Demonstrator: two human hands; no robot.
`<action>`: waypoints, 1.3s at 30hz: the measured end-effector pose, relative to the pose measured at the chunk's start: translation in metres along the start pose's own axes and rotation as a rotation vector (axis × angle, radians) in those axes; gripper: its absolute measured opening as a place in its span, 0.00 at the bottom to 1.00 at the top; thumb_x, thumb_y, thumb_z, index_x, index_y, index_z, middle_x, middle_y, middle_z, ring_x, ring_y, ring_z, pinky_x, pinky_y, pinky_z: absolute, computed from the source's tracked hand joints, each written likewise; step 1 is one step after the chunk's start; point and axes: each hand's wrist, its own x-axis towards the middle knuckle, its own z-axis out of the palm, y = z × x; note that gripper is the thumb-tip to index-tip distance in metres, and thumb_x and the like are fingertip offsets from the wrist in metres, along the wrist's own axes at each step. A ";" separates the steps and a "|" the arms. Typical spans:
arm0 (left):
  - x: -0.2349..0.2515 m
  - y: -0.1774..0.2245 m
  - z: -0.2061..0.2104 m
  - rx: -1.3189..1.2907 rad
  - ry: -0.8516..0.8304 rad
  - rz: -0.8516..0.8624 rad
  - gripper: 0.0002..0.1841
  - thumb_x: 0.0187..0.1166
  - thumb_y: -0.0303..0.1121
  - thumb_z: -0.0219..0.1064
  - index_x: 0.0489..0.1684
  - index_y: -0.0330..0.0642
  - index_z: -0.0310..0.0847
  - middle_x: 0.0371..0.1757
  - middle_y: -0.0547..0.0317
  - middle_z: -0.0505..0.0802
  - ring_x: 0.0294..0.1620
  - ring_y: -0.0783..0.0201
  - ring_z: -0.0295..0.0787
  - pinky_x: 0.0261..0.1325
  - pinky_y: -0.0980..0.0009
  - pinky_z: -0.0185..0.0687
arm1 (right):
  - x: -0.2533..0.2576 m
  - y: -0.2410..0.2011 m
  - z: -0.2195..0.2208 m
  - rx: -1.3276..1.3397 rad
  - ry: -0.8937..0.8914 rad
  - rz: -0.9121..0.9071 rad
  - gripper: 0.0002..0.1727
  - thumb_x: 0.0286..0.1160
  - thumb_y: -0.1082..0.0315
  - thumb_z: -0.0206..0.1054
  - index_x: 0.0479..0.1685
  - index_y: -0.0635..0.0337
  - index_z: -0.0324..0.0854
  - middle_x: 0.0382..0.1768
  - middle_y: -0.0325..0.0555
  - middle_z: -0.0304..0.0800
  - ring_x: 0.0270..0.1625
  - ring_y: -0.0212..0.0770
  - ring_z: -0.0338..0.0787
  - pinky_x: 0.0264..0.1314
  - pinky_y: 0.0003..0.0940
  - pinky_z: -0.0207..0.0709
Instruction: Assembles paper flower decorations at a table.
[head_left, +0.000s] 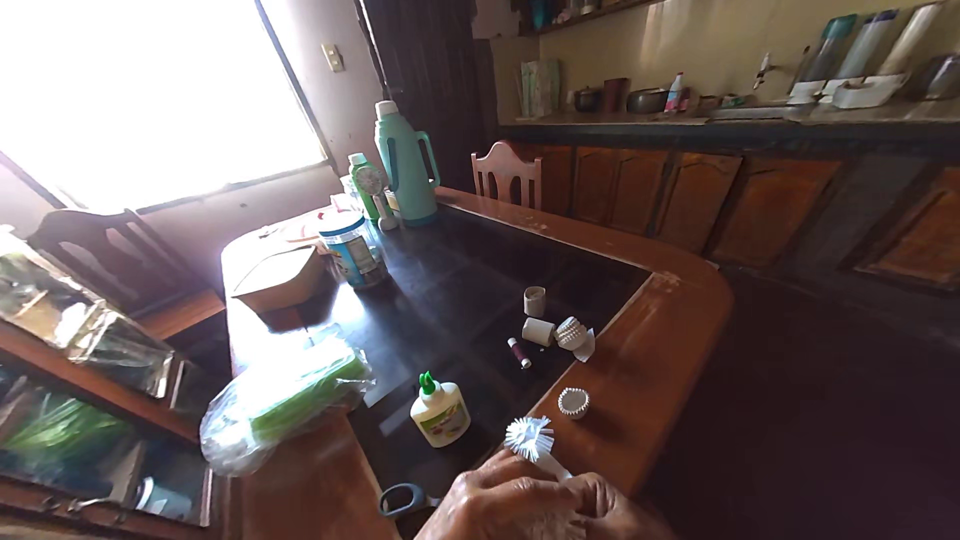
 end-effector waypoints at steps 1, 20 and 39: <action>0.000 0.000 0.000 0.006 0.003 -0.006 0.13 0.71 0.22 0.73 0.53 0.30 0.89 0.49 0.45 0.94 0.59 0.64 0.88 0.68 0.74 0.80 | 0.000 -0.003 0.006 0.005 0.053 0.017 0.14 0.83 0.73 0.60 0.39 0.45 0.90 0.31 0.21 0.91 0.29 0.13 0.83 0.34 0.13 0.75; -0.002 -0.005 0.001 0.023 0.111 -0.100 0.14 0.72 0.22 0.73 0.56 0.32 0.88 0.54 0.51 0.95 0.61 0.71 0.89 0.66 0.76 0.84 | -0.002 0.007 0.011 -0.132 0.183 -0.133 0.14 0.76 0.79 0.67 0.54 0.51 0.80 0.37 0.29 0.95 0.33 0.20 0.88 0.37 0.19 0.82; 0.001 -0.011 -0.001 -0.153 0.051 -0.152 0.42 0.64 0.23 0.80 0.84 0.32 0.63 0.65 0.55 0.90 0.61 0.77 0.88 0.66 0.77 0.85 | 0.010 -0.020 0.028 0.158 0.276 0.059 0.15 0.82 0.75 0.60 0.31 0.53 0.90 0.25 0.35 0.91 0.20 0.19 0.80 0.23 0.15 0.72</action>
